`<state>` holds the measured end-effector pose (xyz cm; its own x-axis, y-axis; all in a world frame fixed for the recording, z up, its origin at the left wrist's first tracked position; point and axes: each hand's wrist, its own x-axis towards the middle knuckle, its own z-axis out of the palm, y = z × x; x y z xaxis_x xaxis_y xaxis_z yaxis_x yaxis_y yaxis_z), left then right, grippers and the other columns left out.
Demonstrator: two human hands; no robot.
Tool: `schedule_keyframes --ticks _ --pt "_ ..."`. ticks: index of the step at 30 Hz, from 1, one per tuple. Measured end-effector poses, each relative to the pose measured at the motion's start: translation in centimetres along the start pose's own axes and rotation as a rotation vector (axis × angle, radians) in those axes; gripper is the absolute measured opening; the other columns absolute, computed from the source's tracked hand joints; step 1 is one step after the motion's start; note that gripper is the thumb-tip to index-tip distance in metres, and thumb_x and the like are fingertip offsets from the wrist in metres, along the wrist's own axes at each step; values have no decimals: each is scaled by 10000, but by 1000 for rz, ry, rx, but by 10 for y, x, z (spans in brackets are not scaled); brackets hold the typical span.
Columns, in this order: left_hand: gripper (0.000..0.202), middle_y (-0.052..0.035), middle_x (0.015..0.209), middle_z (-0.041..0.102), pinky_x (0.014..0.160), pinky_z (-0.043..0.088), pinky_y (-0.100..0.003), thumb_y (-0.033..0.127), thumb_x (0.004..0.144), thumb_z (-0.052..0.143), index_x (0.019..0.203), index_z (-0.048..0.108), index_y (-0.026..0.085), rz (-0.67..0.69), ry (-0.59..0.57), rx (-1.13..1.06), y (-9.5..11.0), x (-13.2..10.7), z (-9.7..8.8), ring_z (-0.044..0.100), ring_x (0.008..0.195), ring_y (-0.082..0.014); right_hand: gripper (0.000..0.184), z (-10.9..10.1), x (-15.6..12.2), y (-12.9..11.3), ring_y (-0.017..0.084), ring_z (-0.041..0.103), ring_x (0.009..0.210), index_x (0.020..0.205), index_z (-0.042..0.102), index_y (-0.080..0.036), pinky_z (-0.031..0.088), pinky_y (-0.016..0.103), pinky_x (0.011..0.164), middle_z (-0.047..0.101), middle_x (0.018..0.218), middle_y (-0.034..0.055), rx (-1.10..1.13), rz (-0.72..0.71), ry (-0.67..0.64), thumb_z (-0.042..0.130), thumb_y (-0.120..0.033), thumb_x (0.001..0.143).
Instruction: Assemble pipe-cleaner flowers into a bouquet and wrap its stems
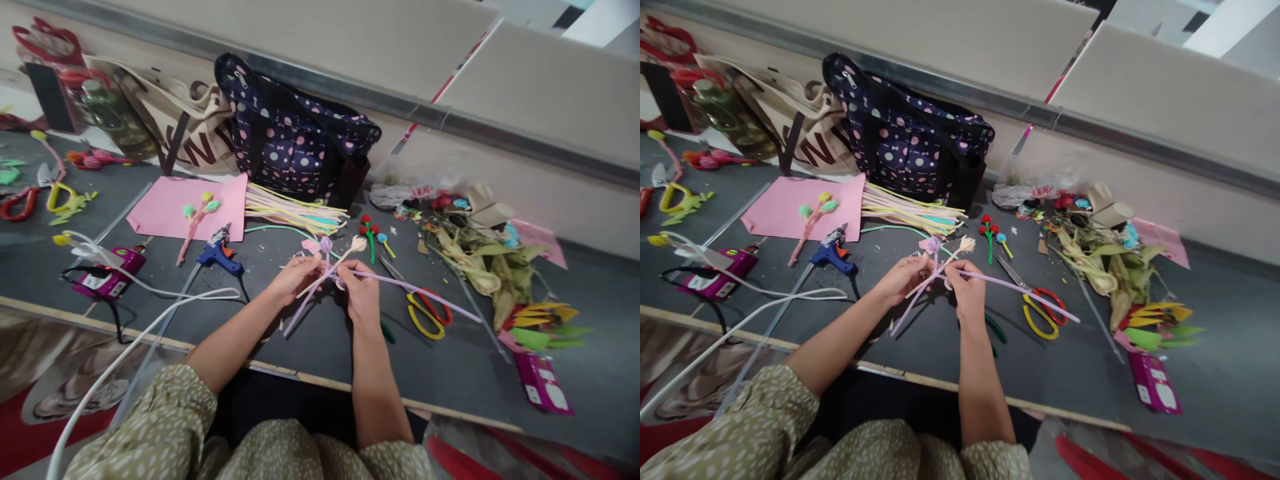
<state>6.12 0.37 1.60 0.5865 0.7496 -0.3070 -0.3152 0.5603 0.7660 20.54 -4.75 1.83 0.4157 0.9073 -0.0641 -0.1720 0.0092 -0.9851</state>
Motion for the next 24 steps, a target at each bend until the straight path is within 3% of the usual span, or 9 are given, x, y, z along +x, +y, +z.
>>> schedule_keyframes --ticks 7,14,24 --pt "383 -8 690 662 554 491 -215 361 575 880 822 725 113 17 2 82 -6 2 -2 562 560 -71 110 1 -1 0 86 463 527 683 669 -191 346 227 531 576 586 -45 -22 -16 -56 740 -272 706" --pt "302 1 604 638 526 456 -204 321 575 872 690 695 104 49 60 -7 -7 4 1 553 523 -70 111 4 -4 -4 97 493 570 706 687 -191 380 233 569 611 628 -33 -116 -39 -110 738 -288 721" --pt "279 -22 645 666 615 450 -223 290 593 862 719 704 98 141 14 -59 -12 3 2 585 582 -92 123 1 -2 0 94 511 550 700 693 -193 387 237 563 635 624 -35 63 86 -171 779 -279 683"
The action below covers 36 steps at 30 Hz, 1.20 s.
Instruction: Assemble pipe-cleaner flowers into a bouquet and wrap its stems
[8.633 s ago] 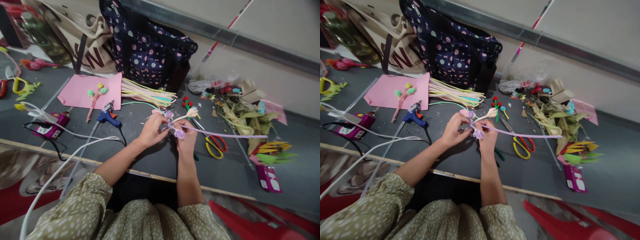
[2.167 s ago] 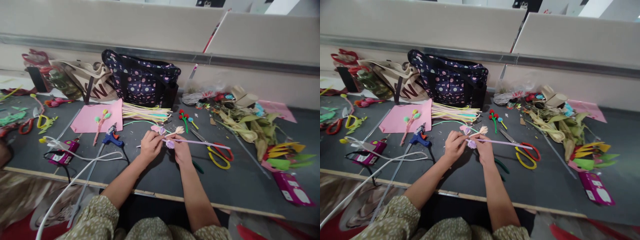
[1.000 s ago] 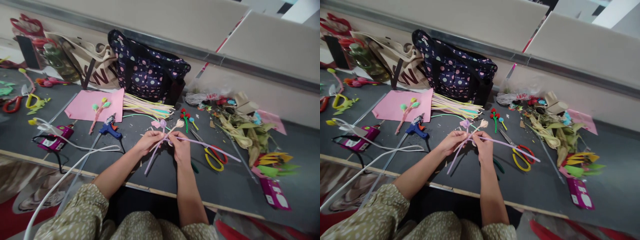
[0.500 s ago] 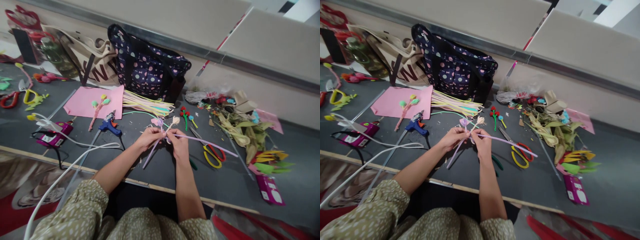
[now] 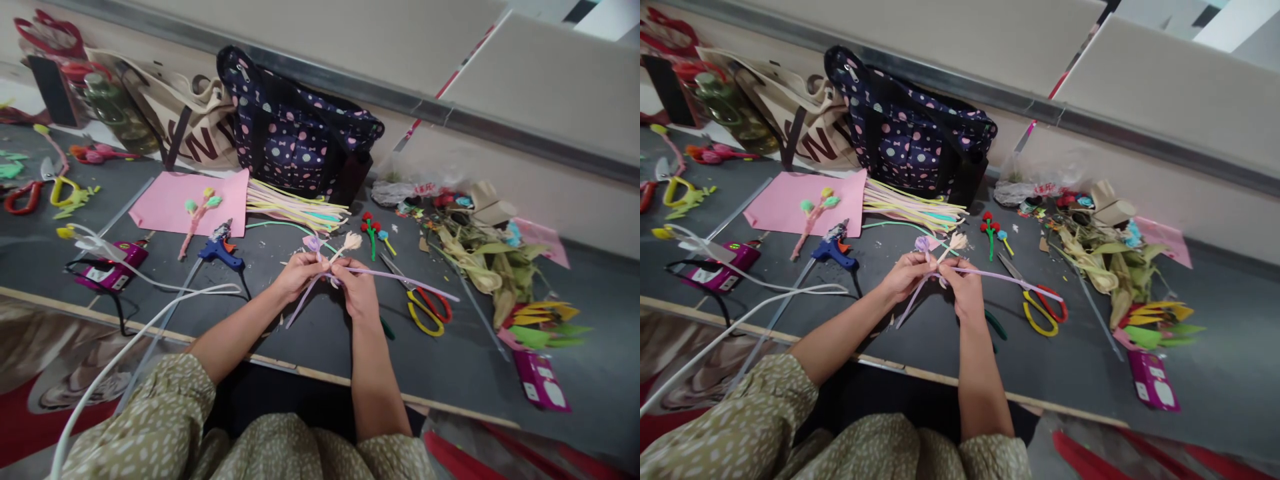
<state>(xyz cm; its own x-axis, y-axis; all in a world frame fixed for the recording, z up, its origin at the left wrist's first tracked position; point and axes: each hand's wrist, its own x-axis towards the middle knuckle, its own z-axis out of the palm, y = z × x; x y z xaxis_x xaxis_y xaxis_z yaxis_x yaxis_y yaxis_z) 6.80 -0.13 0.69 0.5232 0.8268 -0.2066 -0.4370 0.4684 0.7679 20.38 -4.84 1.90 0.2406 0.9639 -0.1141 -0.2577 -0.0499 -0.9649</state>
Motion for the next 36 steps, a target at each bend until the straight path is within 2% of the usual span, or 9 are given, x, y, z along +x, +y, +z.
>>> schedule_keyframes --ticks 4,6,8,11,13,15,18,25,36 --pt "357 -29 684 661 599 444 -228 387 634 838 785 704 93 -13 5 111 -3 1 -1 553 579 -85 123 -3 1 -1 93 509 544 681 692 -190 386 234 553 626 614 -35 11 -7 28 772 -284 684" --pt "393 -18 717 651 601 437 -226 429 660 812 847 685 108 55 26 210 -2 0 1 537 592 -82 123 -3 2 0 91 508 545 683 691 -190 388 232 550 617 609 -37 25 -34 62 771 -283 684" --pt "420 -5 782 635 616 432 -221 434 661 808 909 642 139 224 111 360 -1 -2 4 532 636 -85 120 -3 3 1 92 510 547 686 690 -190 389 230 545 609 604 -36 36 -64 101 767 -283 685" --pt "420 -3 857 594 654 439 -238 409 660 815 911 572 176 547 261 735 1 -6 5 519 701 -105 106 -3 5 2 91 524 551 683 690 -187 395 227 549 623 612 -31 52 -82 164 759 -268 683" --pt "334 -21 875 589 720 457 -280 375 723 771 897 558 185 745 250 1030 1 -8 4 537 772 -144 100 -2 6 2 94 538 557 676 687 -185 406 231 562 639 628 -26 59 -82 196 755 -258 679" --pt "228 -54 919 605 803 466 -328 318 801 695 935 566 187 915 174 1267 -1 -9 2 560 889 -193 102 -1 6 2 100 549 566 673 683 -185 419 238 572 648 641 -21 66 -86 210 751 -261 680" --pt "180 -95 988 615 834 469 -351 251 866 601 1028 568 180 1053 113 1487 -4 -8 0 556 966 -223 105 2 5 4 106 555 577 681 684 -189 431 245 583 647 646 -20 76 -105 213 751 -270 684" --pt "115 -95 904 614 739 459 -317 195 923 482 941 593 169 1127 132 1662 -5 -8 1 555 851 -200 123 12 0 6 113 546 599 690 686 -198 435 252 596 625 655 -17 52 -113 220 743 -306 703" --pt "221 -93 894 639 765 477 -311 148 907 463 1011 655 178 1125 154 1567 0 -9 -2 583 863 -189 144 16 -1 -4 82 474 542 616 641 -180 394 206 518 552 573 -46 266 82 139 766 -251 623"
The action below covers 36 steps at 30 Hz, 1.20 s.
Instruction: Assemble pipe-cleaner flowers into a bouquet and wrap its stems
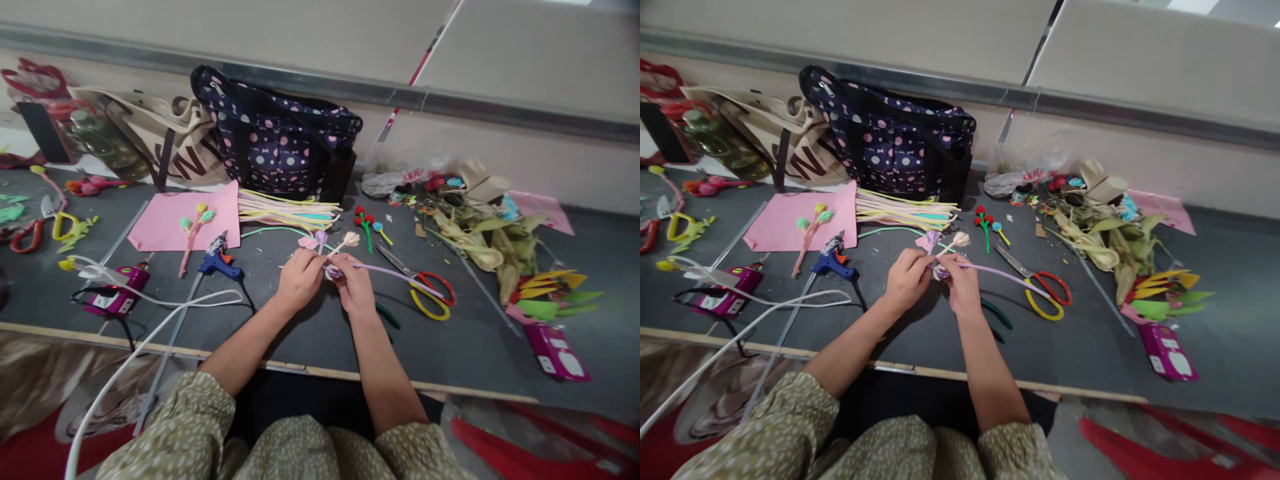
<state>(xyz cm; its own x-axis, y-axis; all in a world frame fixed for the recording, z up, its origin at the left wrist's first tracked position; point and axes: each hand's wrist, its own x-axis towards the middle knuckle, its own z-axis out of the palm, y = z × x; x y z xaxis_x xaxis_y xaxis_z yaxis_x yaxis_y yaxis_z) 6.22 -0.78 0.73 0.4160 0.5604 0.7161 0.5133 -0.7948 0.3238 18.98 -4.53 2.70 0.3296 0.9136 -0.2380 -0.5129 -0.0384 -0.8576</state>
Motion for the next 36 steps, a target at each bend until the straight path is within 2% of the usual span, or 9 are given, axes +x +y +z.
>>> schedule_keyframes --ticks 7,14,16,20,25,32,36 --pt "208 -75 842 645 696 439 -311 167 903 486 977 677 204 50 25 93 -2 2 -3 557 775 -175 152 -5 3 -1 76 458 503 611 594 -187 409 192 464 549 568 -46 61 148 -44 733 -250 613" --pt "199 -63 825 635 683 432 -303 160 880 531 980 691 224 67 52 21 -7 2 -6 537 765 -174 126 -13 6 -3 94 510 520 698 632 -199 459 208 479 602 607 -36 77 275 -144 722 -237 618" --pt "191 -64 833 635 698 442 -308 167 876 544 985 691 223 42 59 -22 -7 1 -6 546 779 -177 116 -10 4 -4 87 510 521 679 641 -192 455 198 481 600 606 -35 85 235 -136 728 -237 617" --pt "177 -70 837 636 715 454 -315 180 863 572 993 689 209 17 71 -54 -8 0 -7 546 796 -182 87 -1 -1 -5 81 521 535 644 660 -191 435 187 499 613 608 -33 50 61 -88 736 -233 632" --pt "144 -65 824 633 716 457 -316 206 854 598 950 706 205 -42 98 -119 -6 1 -8 551 787 -177 32 2 -4 -1 89 540 587 685 702 -199 422 201 557 635 643 -27 -22 -108 -84 725 -220 690" --pt "142 -29 735 593 640 423 -268 273 843 635 750 698 186 -374 168 -553 0 4 -4 543 714 -142 74 3 -6 6 93 477 563 737 713 -206 373 223 542 596 635 -37 -114 -199 -82 741 -273 726" --pt "174 -16 726 584 671 416 -262 275 801 694 657 686 178 -521 176 -786 3 5 0 536 717 -134 82 3 -5 11 95 458 555 736 706 -206 354 228 530 578 628 -41 -140 -241 -50 737 -282 735"
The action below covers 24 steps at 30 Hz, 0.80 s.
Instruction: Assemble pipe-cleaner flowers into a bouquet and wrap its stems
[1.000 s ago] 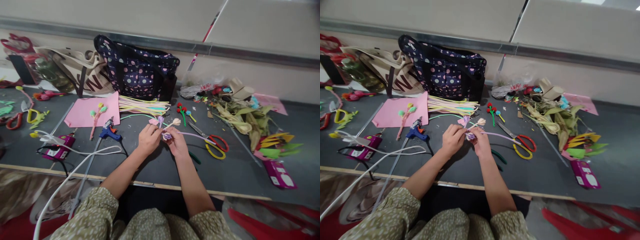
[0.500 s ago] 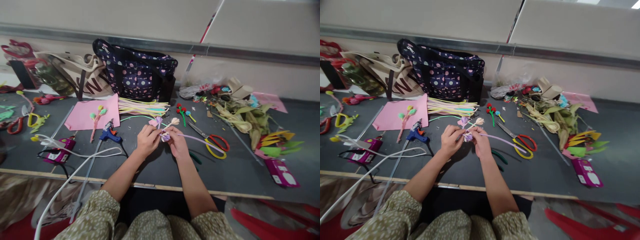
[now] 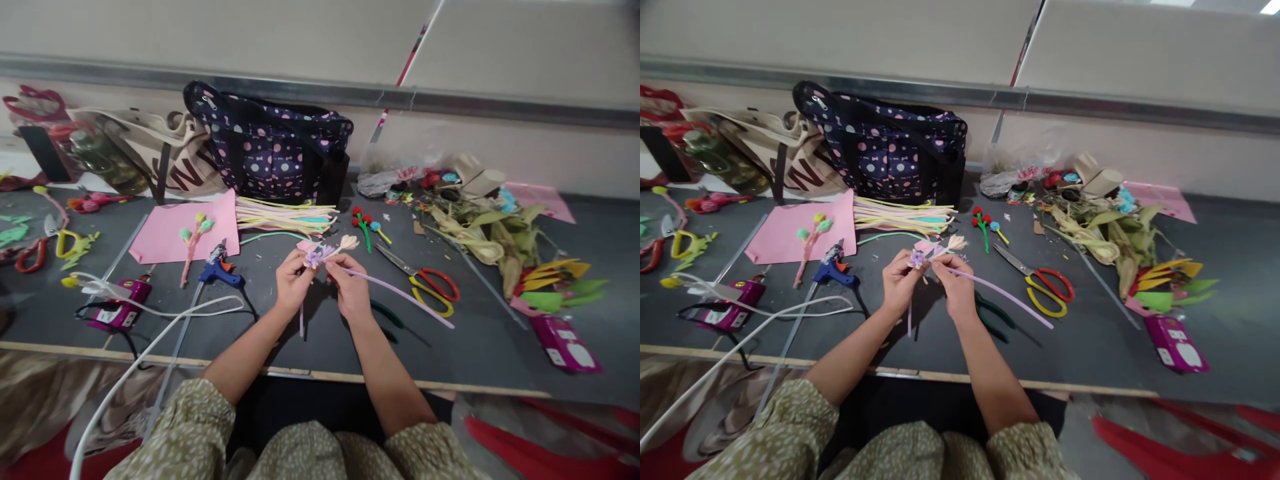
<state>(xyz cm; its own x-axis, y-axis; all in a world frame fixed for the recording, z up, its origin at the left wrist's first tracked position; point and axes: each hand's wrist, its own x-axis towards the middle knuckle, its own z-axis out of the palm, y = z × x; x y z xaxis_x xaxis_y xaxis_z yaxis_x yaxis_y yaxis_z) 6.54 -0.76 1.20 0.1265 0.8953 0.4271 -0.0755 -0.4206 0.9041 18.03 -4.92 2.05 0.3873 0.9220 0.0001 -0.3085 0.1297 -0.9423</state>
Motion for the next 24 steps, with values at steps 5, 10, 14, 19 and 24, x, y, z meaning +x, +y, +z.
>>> schedule_keyframes --ticks 5,10,14,19,24 --pt "139 -8 768 619 704 423 -242 294 702 784 690 721 171 -362 80 -329 -4 -2 7 538 725 -116 102 3 0 3 99 457 559 699 685 -199 358 235 539 581 633 -39 -43 -39 22 730 -285 730" --pt "189 29 636 595 554 355 -194 249 616 828 747 729 154 -663 90 -570 -2 -1 8 457 540 -50 102 3 -2 -2 118 508 601 695 670 -193 412 255 609 610 650 -32 -139 -85 25 709 -275 742" --pt "233 40 572 569 484 301 -188 239 570 846 709 694 130 -768 49 -641 4 2 7 419 468 -33 100 -1 -3 -7 148 549 672 712 663 -203 443 285 678 622 695 -16 -359 -219 37 672 -272 784" --pt "270 25 576 577 468 300 -186 262 582 864 728 692 115 -840 -64 -696 1 2 6 433 463 -33 71 -10 1 -13 229 575 1006 717 678 -217 435 370 916 627 905 42 -601 -367 78 675 -256 776" --pt "347 -3 616 636 500 336 -196 286 514 913 737 716 107 -924 -163 -714 -4 3 4 480 492 -43 61 -20 7 -16 190 615 896 756 668 -214 469 318 798 660 951 36 -515 -318 -65 651 -248 803"
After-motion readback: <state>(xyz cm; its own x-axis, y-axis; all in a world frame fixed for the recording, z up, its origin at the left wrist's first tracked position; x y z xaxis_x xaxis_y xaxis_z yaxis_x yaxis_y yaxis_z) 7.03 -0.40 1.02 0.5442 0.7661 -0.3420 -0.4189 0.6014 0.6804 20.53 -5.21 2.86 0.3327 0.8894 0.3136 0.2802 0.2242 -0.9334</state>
